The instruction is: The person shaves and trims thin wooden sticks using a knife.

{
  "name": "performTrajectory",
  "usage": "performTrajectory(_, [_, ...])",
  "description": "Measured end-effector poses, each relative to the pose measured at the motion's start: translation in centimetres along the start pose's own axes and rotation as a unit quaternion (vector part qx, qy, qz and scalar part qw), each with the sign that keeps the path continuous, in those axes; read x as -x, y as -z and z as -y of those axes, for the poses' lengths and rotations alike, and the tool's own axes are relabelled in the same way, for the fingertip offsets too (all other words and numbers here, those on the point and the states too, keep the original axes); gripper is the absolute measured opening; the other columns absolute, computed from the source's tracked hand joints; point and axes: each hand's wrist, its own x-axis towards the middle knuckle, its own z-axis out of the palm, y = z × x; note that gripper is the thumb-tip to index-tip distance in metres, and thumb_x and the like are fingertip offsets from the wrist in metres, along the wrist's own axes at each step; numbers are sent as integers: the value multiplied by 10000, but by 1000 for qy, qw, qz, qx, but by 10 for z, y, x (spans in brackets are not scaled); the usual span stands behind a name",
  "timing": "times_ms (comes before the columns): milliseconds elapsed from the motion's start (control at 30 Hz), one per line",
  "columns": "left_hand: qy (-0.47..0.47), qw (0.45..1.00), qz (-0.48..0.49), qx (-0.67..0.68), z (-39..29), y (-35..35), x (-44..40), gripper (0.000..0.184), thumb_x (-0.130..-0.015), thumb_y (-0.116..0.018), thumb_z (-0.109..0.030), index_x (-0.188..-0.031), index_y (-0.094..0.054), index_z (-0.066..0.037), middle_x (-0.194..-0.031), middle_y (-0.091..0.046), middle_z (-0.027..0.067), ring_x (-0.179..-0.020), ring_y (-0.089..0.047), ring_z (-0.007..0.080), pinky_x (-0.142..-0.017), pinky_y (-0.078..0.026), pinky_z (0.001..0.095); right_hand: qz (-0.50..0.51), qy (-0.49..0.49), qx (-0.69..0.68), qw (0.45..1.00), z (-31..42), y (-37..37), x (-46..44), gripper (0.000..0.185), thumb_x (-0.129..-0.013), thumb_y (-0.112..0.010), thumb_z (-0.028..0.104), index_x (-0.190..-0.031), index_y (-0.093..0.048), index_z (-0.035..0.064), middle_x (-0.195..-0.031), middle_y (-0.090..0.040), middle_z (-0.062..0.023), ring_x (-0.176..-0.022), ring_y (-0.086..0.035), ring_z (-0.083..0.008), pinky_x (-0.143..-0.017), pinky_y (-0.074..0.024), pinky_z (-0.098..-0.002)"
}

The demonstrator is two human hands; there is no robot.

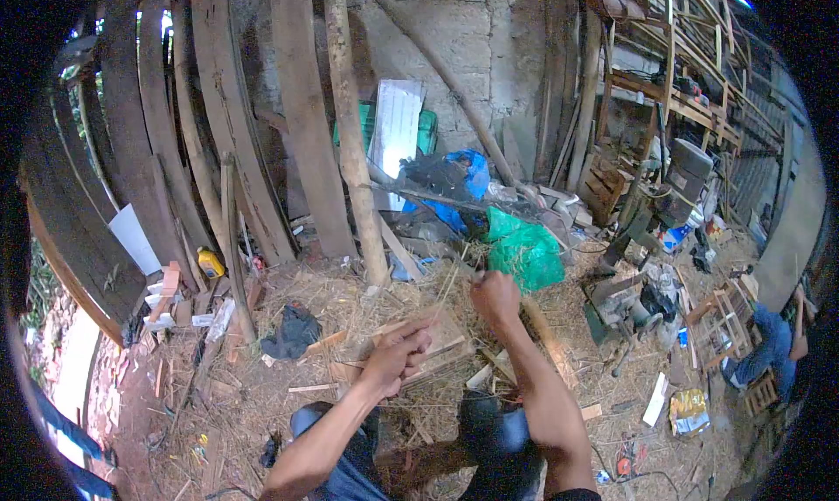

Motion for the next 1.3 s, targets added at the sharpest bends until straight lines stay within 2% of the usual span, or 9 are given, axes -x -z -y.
performTrajectory(67, [-28,999,-8,-20,-6,4,-8,345,-928,-518,-162,-1263,-495,-83,-747,-455,-50,-500,-301,9,-403,-214,153,9,-11,-6,1000,-1,-2,14,262,-767,-579,273,-715,-678,36,-684,-623,-227,-641,-628,-389,-640,-519,-474])
performTrajectory(267, [-87,995,-22,-51,8,16,-25,282,-932,-520,-177,-1195,-549,-82,-724,-438,-62,-500,-312,8,-405,-219,162,111,171,47,978,52,10,46,162,-734,-608,266,-744,-708,140,-700,-647,-167,-662,-647,-330,-626,-527,-427])
performTrajectory(467, [-81,996,-32,-20,-4,4,-16,250,-935,-503,-139,-1165,-571,-68,-720,-437,-52,-502,-313,9,-405,-222,152,113,140,0,984,36,6,28,178,-744,-599,245,-758,-711,107,-715,-640,-209,-657,-642,-353,-627,-525,-433])
performTrajectory(533, [-70,996,-31,-54,-2,0,-3,248,-934,-507,-142,-1159,-574,-63,-723,-441,-48,-500,-311,9,-407,-226,149,50,-35,18,998,15,3,2,210,-746,-597,217,-739,-691,29,-713,-632,-234,-664,-639,-375,-630,-524,-449])
performTrajectory(667, [-73,991,-39,-107,6,8,-7,251,-934,-514,-150,-1159,-575,-58,-728,-452,-41,-486,-303,9,-411,-234,147,31,-32,49,998,2,13,7,264,-762,-572,234,-708,-670,-4,-701,-629,-238,-683,-643,-384,-640,-528,-456])
performTrajectory(833, [-160,974,-49,-152,16,11,-27,232,-935,-515,-156,-1133,-580,-57,-716,-448,-47,-473,-300,-1,-405,-227,152,159,157,51,973,50,10,49,199,-729,-589,244,-764,-698,81,-721,-640,-210,-714,-647,-369,-680,-524,-454])
performTrajectory(1200, [-154,977,-66,-134,14,3,-29,220,-931,-525,-171,-1114,-592,-68,-691,-435,-63,-468,-298,-2,-397,-217,165,102,111,56,987,35,8,24,180,-703,-631,262,-744,-714,108,-661,-631,-183,-640,-637,-341,-622,-523,-425])
performTrajectory(1267, [-109,979,-67,-157,11,-2,-14,239,-927,-524,-146,-1142,-594,-67,-697,-455,-57,-465,-301,4,-397,-220,170,85,-67,41,993,5,4,-2,239,-732,-603,262,-728,-696,42,-697,-636,-214,-672,-641,-368,-651,-521,-446])
performTrajectory(1300, [-109,978,-67,-163,13,-1,-8,239,-927,-524,-146,-1142,-594,-67,-697,-455,-57,-465,-301,4,-397,-220,170,76,-67,29,994,-3,19,-8,307,-759,-575,270,-749,-671,-21,-757,-635,-252,-728,-637,-404,-672,-518,-461])
